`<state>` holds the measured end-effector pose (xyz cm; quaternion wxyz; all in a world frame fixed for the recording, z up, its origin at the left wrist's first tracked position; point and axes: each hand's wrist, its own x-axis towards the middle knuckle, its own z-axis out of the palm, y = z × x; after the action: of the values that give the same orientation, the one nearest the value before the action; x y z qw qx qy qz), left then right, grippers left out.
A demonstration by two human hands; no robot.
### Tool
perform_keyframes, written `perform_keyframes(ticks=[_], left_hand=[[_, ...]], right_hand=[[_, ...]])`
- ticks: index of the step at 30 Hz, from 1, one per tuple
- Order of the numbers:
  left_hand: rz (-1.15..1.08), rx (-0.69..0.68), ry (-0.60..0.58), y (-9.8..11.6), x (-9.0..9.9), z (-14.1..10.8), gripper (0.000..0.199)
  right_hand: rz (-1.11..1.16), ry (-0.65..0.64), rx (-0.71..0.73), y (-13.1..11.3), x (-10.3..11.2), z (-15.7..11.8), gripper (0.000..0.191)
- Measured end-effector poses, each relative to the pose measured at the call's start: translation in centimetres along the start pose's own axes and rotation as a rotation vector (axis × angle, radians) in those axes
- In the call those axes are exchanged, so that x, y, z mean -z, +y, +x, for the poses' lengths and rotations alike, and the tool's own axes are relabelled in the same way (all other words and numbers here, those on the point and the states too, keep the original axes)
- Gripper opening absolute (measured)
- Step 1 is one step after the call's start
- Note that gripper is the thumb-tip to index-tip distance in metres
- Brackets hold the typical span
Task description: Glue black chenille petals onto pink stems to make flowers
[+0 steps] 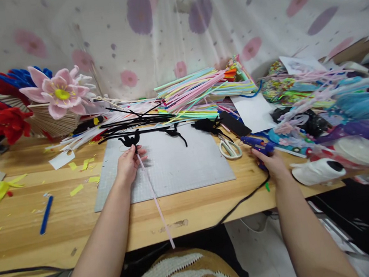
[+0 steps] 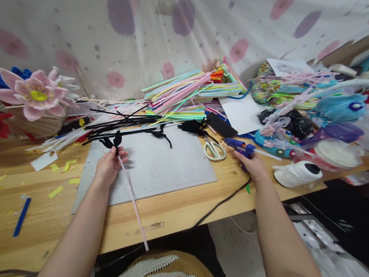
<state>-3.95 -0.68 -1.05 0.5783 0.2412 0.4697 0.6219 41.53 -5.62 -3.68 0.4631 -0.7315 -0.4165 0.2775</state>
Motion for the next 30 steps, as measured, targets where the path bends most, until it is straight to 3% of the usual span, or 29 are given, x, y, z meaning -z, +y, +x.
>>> perform_keyframes(ticks=[9,13,17,20,23,26,29,30], left_hand=[[0.015,-0.005,0.014,0.0,-0.2,-0.1,0.019],[0.018,-0.018,0.003,-0.1,-0.1,0.0,0.019],[0.023,-0.029,-0.015,-0.3,0.1,0.2,0.018],[0.026,-0.035,-0.021,-0.4,0.2,0.3,0.018],[0.011,-0.033,-0.016,-0.4,0.2,0.3,0.018],[0.007,-0.022,-0.009,-0.4,0.1,0.3,0.019],[0.016,-0.023,-0.012,-0.4,0.0,0.3,0.019],[0.016,-0.026,-0.014,-0.4,-0.1,0.3,0.02]], right_hand=[[-0.426,0.069,-0.023,-0.4,0.2,0.8,0.054],[-0.478,0.004,0.05,-1.0,0.9,0.0,0.058],[-0.549,0.021,0.091,-1.1,1.5,-0.8,0.068],[-0.659,0.0,0.09,-1.6,1.6,-1.6,0.066],[-0.882,-0.045,0.057,-3.0,1.6,-3.0,0.053],[-1.024,-0.241,0.052,-5.4,1.0,-4.9,0.047],[-0.921,-0.395,0.31,-8.7,-1.4,-5.6,0.038],[-0.898,-0.376,0.382,-9.9,-2.7,-5.2,0.035]])
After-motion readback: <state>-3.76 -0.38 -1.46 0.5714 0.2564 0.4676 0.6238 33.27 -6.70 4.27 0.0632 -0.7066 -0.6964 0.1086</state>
